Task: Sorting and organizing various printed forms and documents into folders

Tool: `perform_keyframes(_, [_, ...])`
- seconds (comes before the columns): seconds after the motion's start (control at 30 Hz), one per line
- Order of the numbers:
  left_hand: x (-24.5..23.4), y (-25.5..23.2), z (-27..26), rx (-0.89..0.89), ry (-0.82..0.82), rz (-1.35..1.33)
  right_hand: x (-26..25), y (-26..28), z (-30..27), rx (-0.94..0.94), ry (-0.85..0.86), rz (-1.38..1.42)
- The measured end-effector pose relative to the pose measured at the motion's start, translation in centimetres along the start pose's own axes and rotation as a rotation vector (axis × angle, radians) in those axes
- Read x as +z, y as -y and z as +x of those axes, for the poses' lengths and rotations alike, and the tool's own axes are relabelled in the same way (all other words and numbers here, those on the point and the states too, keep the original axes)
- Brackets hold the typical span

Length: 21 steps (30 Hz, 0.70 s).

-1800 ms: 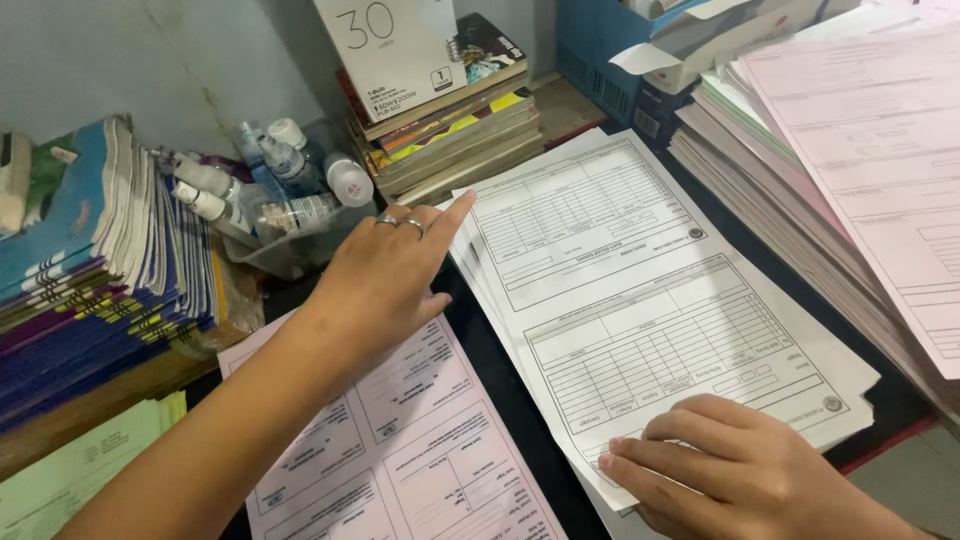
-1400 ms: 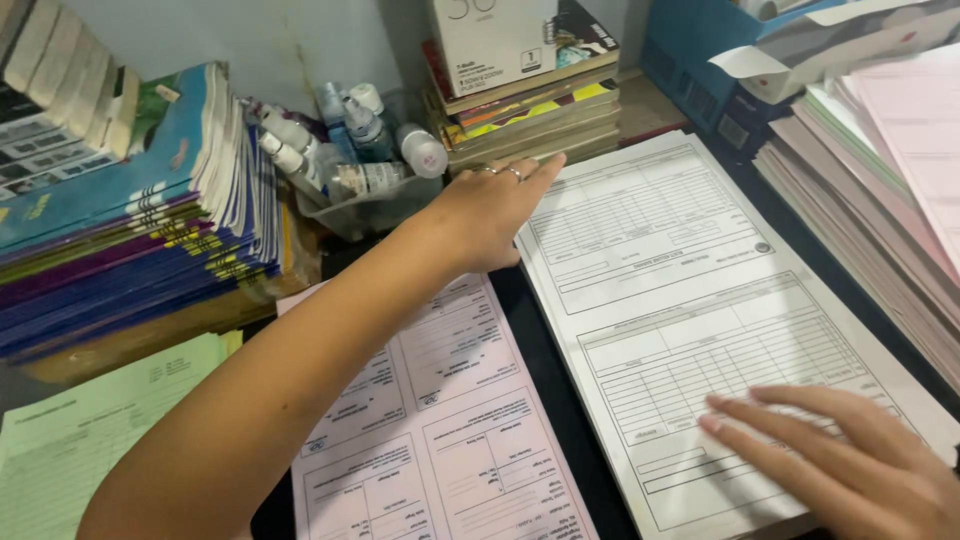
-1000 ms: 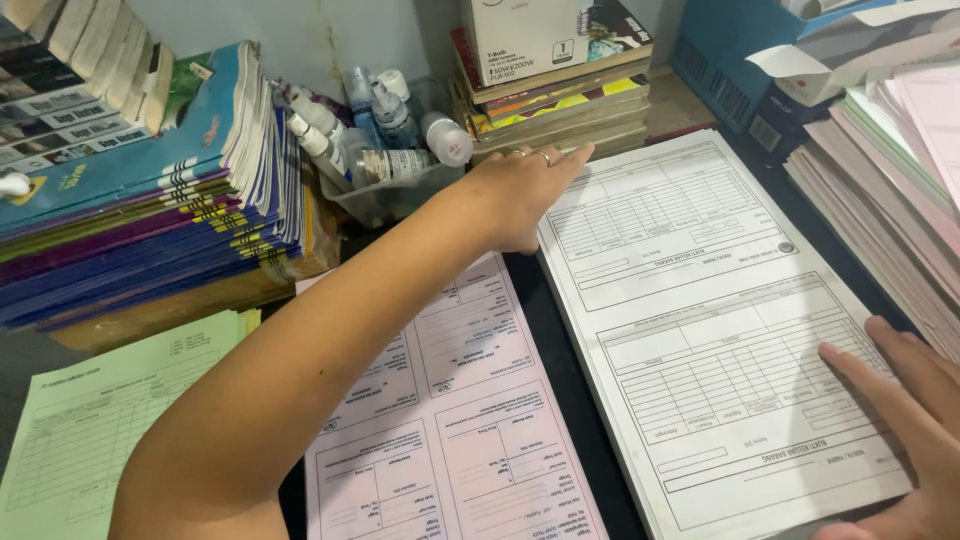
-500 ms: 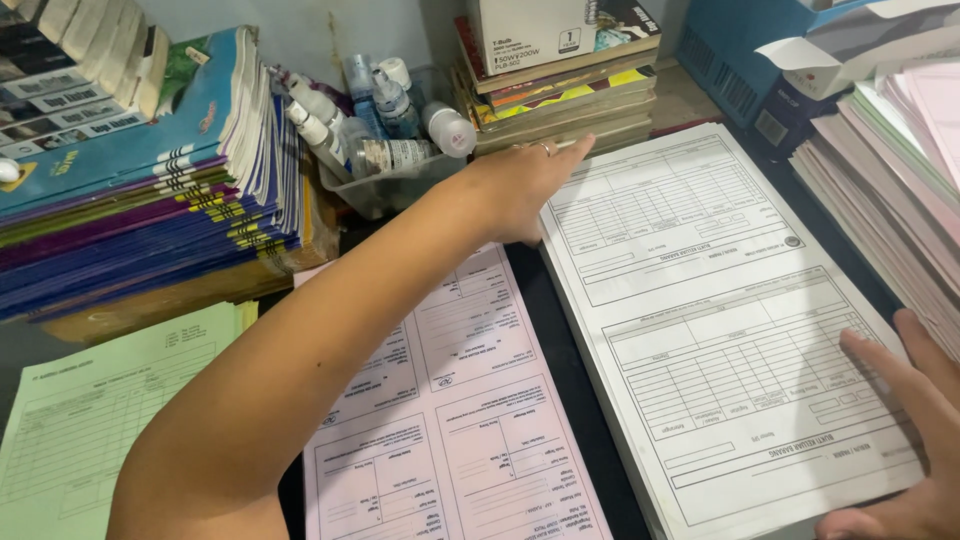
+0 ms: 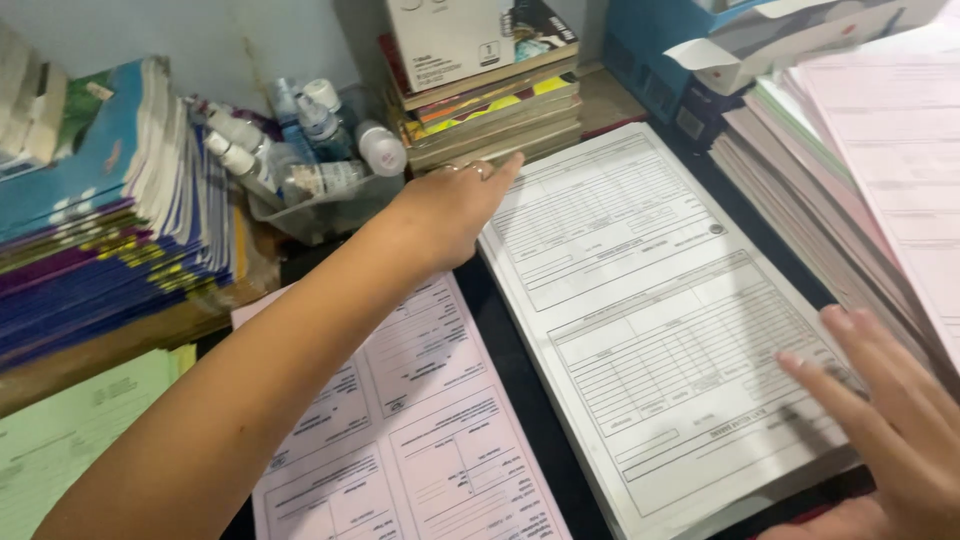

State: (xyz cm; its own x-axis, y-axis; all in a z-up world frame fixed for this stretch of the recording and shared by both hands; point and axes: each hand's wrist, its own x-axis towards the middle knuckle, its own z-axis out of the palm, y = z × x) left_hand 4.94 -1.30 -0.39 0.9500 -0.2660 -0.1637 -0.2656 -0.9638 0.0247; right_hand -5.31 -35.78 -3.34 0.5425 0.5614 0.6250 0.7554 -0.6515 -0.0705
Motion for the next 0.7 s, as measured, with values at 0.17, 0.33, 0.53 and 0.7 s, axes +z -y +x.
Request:
perform_keyframes(0.17, [-0.3, -1.9, -0.4, -0.029, -0.104, 0.411, -2.9, -2.4, -2.5, -0.136, 0.032, -0.092])
perform_keyframes(0.33, [0.2, -3.2, -1.3, 0.165, -0.378, 0.506, -4.8, -2.8, -1.1, 0.319, 0.007, -0.333])
perform_keyframes(0.53, [0.9, -5.2, -2.2, 0.265, -0.475, 0.516, -4.8, -4.7, -2.4, 0.337, 0.006, -0.459])
perform_keyframes(0.7, [0.3, -7.3, -2.5, 0.369, -0.493, 0.414, -5.1, -4.9, -2.5, 0.4, 0.045, -0.388])
